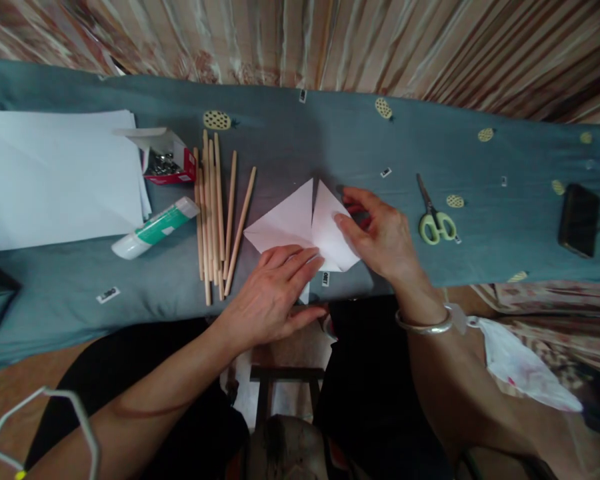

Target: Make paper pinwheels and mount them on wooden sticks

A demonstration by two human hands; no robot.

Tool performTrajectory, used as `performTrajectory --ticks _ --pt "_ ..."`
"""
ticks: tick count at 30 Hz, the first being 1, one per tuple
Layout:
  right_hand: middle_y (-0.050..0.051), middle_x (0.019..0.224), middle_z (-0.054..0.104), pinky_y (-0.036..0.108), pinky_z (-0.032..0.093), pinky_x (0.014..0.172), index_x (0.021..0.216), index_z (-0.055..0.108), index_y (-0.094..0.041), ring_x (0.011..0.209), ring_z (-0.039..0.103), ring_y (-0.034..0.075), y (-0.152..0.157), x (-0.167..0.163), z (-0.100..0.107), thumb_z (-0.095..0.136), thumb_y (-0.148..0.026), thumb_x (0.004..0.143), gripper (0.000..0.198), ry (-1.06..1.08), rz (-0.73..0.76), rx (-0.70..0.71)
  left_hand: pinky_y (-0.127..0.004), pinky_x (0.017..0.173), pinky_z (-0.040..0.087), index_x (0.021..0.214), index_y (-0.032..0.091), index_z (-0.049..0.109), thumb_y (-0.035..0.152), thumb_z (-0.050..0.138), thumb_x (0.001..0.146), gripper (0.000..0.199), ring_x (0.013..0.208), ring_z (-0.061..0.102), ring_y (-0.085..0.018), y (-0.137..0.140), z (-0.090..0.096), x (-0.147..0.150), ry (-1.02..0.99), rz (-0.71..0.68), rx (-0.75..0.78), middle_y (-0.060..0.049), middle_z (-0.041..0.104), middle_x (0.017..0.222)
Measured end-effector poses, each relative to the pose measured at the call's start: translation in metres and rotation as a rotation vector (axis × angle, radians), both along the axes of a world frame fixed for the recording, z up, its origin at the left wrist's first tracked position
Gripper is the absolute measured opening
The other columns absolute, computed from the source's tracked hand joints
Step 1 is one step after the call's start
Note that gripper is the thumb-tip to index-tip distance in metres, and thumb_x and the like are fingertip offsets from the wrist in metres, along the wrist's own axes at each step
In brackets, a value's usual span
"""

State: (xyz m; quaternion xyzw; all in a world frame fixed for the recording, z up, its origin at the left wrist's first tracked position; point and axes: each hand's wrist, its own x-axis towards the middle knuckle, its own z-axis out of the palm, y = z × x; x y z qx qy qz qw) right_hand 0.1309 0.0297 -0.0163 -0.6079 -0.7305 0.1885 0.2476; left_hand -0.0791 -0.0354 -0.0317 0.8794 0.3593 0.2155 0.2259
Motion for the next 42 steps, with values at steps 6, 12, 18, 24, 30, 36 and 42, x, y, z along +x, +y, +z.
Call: performTrajectory --ticks 6,12,18,24,30,36,42 --pt "0.004 0.083 0.072 0.028 0.05 0.06 0.117 0.064 -0.016 0.067 0.065 0.015 -0.008 0.015 -0.007 0.067 -0.032 0.079 0.041 0.278 -0.063 -0.224 -0.052 0.099 0.042 0.132 0.009 0.051 0.05 0.059 0.087 0.061 0.119 0.05 -0.034 -0.001 0.002 -0.009 -0.017 0.056 0.037 -0.019 0.057 0.135" --pt "0.001 0.073 0.071 0.025 0.048 0.052 0.105 0.067 -0.017 0.059 0.062 0.013 -0.034 0.022 -0.006 0.075 -0.034 0.07 0.039 0.501 -0.146 -0.387 -0.053 0.101 0.042 0.135 0.01 0.048 0.041 0.064 0.085 0.061 0.121 0.049 -0.035 -0.007 -0.002 -0.024 -0.007 0.161 0.091 -0.018 0.057 0.136" --pt "0.0 0.073 0.071 0.03 0.056 0.053 0.111 0.062 -0.02 0.057 0.065 0.015 -0.069 0.027 -0.005 0.074 -0.04 0.074 0.044 0.507 -0.211 -0.364 -0.052 0.103 0.042 0.134 0.015 0.049 0.027 0.06 0.088 0.049 0.123 0.049 -0.032 -0.006 0.0 -0.034 0.051 0.246 0.155 -0.014 0.057 0.136" --pt "0.011 0.116 0.068 0.05 0.05 0.097 0.117 0.063 -0.022 0.107 0.064 0.027 -0.089 0.017 0.004 0.052 -0.027 0.093 0.028 -0.11 -0.034 0.151 -0.049 0.1 0.044 0.125 0.018 0.057 0.022 0.057 0.09 0.035 0.12 0.05 -0.03 -0.006 0.004 -0.029 0.004 0.217 0.194 -0.011 0.059 0.133" --pt "0.005 0.153 0.038 0.053 0.039 0.11 0.136 0.05 -0.032 0.14 0.037 0.028 -0.094 0.002 0.001 0.043 -0.012 0.094 0.048 -0.179 0.291 0.161 -0.048 0.095 0.046 0.121 0.019 0.062 0.017 0.053 0.091 0.031 0.114 0.052 -0.028 -0.01 0.003 -0.022 -0.009 0.128 0.186 -0.011 0.061 0.128" --pt "0.009 0.151 0.04 0.05 0.039 0.11 0.129 0.057 -0.025 0.14 0.036 0.027 -0.091 0.001 -0.004 0.043 -0.013 0.095 0.039 -0.208 0.327 0.171 -0.049 0.095 0.046 0.121 0.016 0.062 0.017 0.054 0.091 0.031 0.113 0.051 -0.029 -0.009 0.002 -0.022 -0.012 0.122 0.2 -0.012 0.062 0.127" --pt "0.013 0.146 0.047 0.05 0.042 0.106 0.124 0.06 -0.021 0.138 0.039 0.027 -0.092 -0.004 -0.01 0.043 -0.014 0.096 0.033 -0.287 0.309 0.221 -0.049 0.096 0.046 0.12 0.013 0.062 0.016 0.055 0.09 0.031 0.113 0.052 -0.029 -0.013 0.006 -0.021 -0.004 0.111 0.17 -0.012 0.062 0.126"
